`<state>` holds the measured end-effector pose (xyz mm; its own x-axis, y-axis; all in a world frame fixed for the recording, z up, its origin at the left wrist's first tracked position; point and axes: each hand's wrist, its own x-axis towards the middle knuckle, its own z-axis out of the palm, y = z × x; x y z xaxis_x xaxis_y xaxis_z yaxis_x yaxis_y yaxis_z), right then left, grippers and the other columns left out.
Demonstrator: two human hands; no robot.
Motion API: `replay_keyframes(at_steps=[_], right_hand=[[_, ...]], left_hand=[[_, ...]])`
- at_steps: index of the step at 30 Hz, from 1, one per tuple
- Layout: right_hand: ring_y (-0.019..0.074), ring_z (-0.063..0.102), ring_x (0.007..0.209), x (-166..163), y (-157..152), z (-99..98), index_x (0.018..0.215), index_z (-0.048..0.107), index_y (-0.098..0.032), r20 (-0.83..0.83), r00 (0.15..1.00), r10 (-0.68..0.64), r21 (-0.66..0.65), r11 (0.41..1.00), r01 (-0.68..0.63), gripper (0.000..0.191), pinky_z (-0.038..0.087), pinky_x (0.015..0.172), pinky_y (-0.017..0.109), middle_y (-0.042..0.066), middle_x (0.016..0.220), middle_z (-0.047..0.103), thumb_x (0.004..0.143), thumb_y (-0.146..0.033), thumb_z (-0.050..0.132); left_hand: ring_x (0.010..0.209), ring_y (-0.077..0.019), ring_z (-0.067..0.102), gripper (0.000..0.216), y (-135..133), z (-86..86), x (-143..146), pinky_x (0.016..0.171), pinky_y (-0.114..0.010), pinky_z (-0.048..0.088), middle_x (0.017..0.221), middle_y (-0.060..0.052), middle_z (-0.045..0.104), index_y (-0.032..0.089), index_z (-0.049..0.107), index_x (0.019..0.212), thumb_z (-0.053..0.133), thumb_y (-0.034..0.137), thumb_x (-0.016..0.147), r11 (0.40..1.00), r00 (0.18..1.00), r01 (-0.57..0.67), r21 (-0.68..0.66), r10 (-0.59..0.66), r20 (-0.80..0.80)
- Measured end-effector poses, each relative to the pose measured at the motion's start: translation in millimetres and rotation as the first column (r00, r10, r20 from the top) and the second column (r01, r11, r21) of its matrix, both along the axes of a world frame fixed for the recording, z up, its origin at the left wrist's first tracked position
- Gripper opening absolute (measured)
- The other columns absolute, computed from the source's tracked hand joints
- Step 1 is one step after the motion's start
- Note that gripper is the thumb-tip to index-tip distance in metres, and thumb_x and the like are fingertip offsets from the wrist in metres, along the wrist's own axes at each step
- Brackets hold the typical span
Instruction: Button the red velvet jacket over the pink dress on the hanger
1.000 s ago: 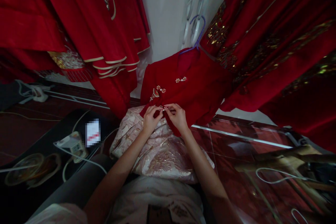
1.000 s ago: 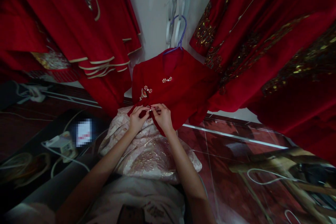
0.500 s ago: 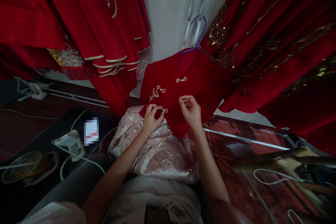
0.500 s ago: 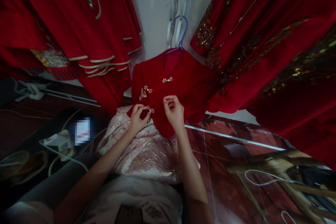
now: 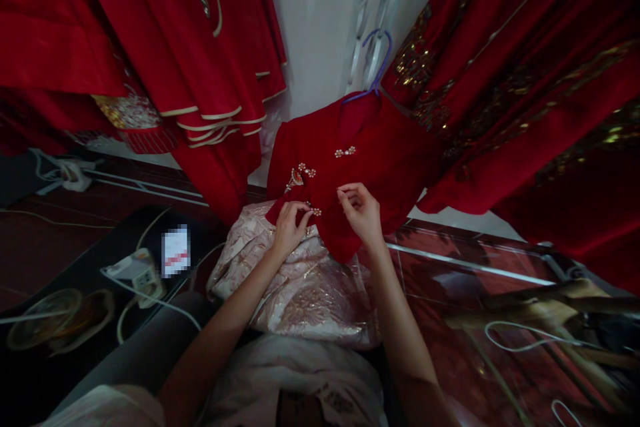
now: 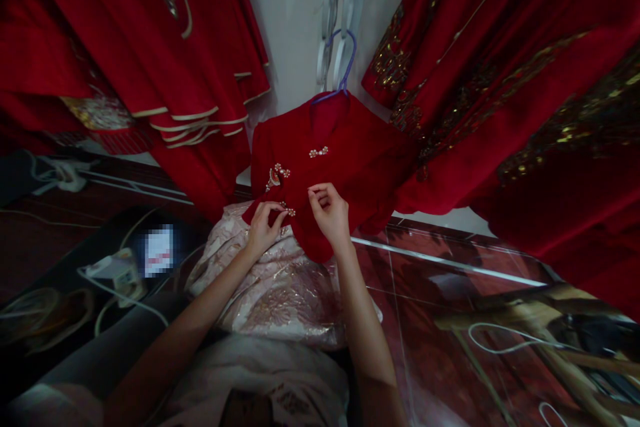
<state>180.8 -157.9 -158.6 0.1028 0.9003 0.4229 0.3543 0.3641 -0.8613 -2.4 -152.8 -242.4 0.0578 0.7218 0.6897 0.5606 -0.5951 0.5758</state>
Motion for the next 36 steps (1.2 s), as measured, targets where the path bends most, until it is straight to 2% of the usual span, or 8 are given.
replay_keyframes(at_steps=[5, 9, 13, 18, 22, 28, 32, 36], right_hand=[[0.0110, 0.057, 0.060, -1, 0, 0.8, 0.094, 0.063, -0.020, 0.004, 1.000, 0.017, -0.012, 1.000, -0.017, 0.024, 0.046, 0.056, 0.022, 0.001, 0.072, 0.063, 0.087, -0.042, 0.057], [0.0117, 0.057, 0.060, 2, 0, 0.5, 0.094, 0.063, -0.020, 0.005, 1.000, 0.021, -0.019, 1.000, -0.020, 0.024, 0.045, 0.054, 0.022, 0.001, 0.072, 0.063, 0.086, -0.043, 0.058], [0.0119, 0.058, 0.061, 4, 1, -1.5, 0.094, 0.063, -0.021, 0.014, 1.000, 0.020, -0.021, 1.000, -0.020, 0.025, 0.046, 0.056, 0.023, 0.001, 0.072, 0.063, 0.086, -0.043, 0.058], [0.0124, 0.059, 0.062, 4, 2, -3.1, 0.094, 0.063, -0.021, 0.040, 0.999, 0.027, -0.022, 0.999, -0.026, 0.024, 0.047, 0.059, 0.024, 0.001, 0.072, 0.064, 0.087, -0.043, 0.056], [0.0125, 0.059, 0.061, 5, 2, -3.0, 0.094, 0.063, -0.021, 0.044, 0.999, 0.027, -0.023, 0.999, -0.026, 0.024, 0.046, 0.059, 0.024, 0.001, 0.071, 0.064, 0.087, -0.043, 0.056], [0.0123, 0.058, 0.060, 4, 2, -4.0, 0.094, 0.062, -0.021, 0.033, 0.999, 0.039, -0.033, 0.999, -0.037, 0.024, 0.046, 0.058, 0.023, 0.001, 0.071, 0.064, 0.087, -0.043, 0.057], [0.0120, 0.058, 0.060, 5, 2, -3.5, 0.093, 0.063, -0.021, 0.041, 0.998, 0.037, -0.032, 0.999, -0.036, 0.024, 0.046, 0.058, 0.023, 0.001, 0.071, 0.064, 0.087, -0.043, 0.057], [0.0122, 0.057, 0.060, 7, 1, -0.9, 0.094, 0.063, -0.021, 0.053, 0.998, 0.026, -0.027, 0.999, -0.025, 0.025, 0.047, 0.058, 0.023, 0.001, 0.071, 0.063, 0.087, -0.044, 0.056]], left_hand=[[0.089, -0.0163, 0.057, 0.011, 2, 5.6, 0, 0.085, -0.033, 0.045, 0.091, -0.003, 0.062, 0.020, 0.056, 0.097, 0.055, 0.030, 0.091, 0.999, 0.998, 0.006, -0.050, -0.002, 0.068], [0.091, -0.0167, 0.054, 0.026, 24, 26.3, -6, 0.087, -0.034, 0.046, 0.098, -0.006, 0.055, 0.022, 0.054, 0.117, 0.049, 0.034, 0.094, 0.997, 0.995, -0.034, -0.065, 0.040, 0.096], [0.106, -0.0211, 0.047, 0.034, 57, 51.7, -15, 0.098, -0.040, 0.041, 0.111, -0.009, 0.046, 0.028, 0.055, 0.127, 0.042, 0.035, 0.096, 0.994, 0.988, -0.105, 0.013, 0.106, -0.113], [0.107, -0.0243, 0.044, 0.028, 82, 70.0, -22, 0.094, -0.042, 0.042, 0.107, -0.009, 0.044, 0.026, 0.063, 0.116, 0.046, 0.034, 0.094, 0.994, 0.947, -0.048, 0.095, 0.075, -0.313], [0.106, -0.0244, 0.047, 0.021, 88, 76.1, -25, 0.094, -0.042, 0.042, 0.109, -0.010, 0.049, 0.022, 0.064, 0.104, 0.051, 0.033, 0.092, 0.994, 0.936, 0.034, 0.105, 0.005, -0.351], [0.095, -0.0198, 0.055, 0.017, 90, 75.4, -23, 0.088, -0.036, 0.046, 0.097, -0.005, 0.061, 0.020, 0.061, 0.102, 0.049, 0.030, 0.094, 0.988, 0.961, 0.131, 0.079, -0.108, -0.254], [0.090, -0.0188, 0.055, 0.017, 88, 75.9, -16, 0.086, -0.034, 0.046, 0.091, -0.004, 0.062, 0.020, 0.061, 0.099, 0.047, 0.028, 0.095, 0.992, 0.973, 0.086, 0.088, -0.065, -0.221], [0.097, -0.0206, 0.052, 0.022, 87, 86.4, 3, 0.091, -0.037, 0.044, 0.100, -0.007, 0.056, 0.022, 0.062, 0.109, 0.050, 0.031, 0.093, 0.994, 0.969, 0.030, 0.107, -0.002, -0.248]])
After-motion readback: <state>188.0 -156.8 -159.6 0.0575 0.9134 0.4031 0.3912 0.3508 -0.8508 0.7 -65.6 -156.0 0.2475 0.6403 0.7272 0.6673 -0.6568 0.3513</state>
